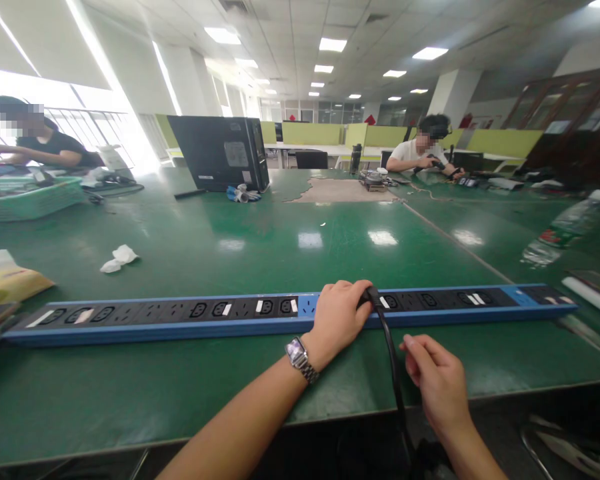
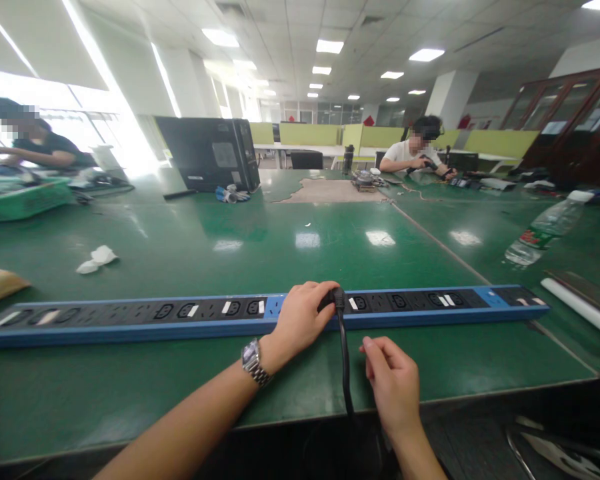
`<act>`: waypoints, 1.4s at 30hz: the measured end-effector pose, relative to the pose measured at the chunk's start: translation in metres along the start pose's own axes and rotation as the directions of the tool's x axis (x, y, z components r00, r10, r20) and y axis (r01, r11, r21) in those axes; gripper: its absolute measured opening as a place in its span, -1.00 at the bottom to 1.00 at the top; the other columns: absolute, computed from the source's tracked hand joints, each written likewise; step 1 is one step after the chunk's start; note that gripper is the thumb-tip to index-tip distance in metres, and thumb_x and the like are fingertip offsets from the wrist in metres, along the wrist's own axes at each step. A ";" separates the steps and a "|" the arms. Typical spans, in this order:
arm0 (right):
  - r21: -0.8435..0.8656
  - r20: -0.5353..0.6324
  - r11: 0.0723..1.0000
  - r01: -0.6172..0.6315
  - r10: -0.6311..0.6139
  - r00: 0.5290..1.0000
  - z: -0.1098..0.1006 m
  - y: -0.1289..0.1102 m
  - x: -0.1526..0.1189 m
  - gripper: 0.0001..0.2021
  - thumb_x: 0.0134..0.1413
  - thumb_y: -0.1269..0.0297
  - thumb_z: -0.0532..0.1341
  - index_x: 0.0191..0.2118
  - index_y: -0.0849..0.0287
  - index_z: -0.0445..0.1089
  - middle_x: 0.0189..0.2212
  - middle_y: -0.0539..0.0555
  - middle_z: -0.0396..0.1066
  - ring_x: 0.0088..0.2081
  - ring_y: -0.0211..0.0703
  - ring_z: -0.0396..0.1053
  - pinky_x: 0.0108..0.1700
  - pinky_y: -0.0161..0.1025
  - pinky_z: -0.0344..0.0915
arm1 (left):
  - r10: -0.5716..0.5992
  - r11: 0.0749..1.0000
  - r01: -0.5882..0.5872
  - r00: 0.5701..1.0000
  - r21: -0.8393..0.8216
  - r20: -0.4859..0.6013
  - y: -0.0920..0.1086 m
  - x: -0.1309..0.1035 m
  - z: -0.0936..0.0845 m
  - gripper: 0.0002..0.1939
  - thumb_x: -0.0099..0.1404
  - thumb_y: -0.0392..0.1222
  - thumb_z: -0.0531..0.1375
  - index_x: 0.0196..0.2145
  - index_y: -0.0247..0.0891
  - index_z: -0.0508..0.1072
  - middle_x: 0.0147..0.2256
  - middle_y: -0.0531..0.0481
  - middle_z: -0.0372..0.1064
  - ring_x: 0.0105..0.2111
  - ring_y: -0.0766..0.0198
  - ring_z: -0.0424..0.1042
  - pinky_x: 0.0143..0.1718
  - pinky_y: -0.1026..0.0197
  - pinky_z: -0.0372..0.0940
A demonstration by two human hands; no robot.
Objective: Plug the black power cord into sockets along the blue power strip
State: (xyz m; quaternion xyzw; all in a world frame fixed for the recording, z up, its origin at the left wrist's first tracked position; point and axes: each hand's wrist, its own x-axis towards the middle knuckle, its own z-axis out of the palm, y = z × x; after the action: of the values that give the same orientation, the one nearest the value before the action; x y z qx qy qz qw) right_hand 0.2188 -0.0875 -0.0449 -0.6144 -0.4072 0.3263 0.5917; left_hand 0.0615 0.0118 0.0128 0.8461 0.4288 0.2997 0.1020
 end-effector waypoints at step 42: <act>-0.072 0.049 0.997 -0.005 0.008 0.999 0.001 -0.001 -0.001 -0.61 0.11 -0.04 0.24 -0.51 0.20 0.39 -0.68 -0.08 0.12 -0.60 -0.33 0.08 -0.55 -0.34 0.02 | 0.068 0.992 -0.073 0.996 0.099 0.050 -0.006 -0.004 0.001 -0.71 0.34 -0.14 0.19 0.01 -0.14 0.42 -0.15 -0.06 0.50 -0.08 0.08 0.41 -0.05 0.05 0.30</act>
State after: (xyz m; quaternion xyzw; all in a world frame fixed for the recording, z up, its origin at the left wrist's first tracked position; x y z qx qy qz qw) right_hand 0.2178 -0.0883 -0.0445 -0.6284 -0.4311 0.3285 0.5580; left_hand 0.0562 0.0123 0.0081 0.8716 0.4106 0.2615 0.0587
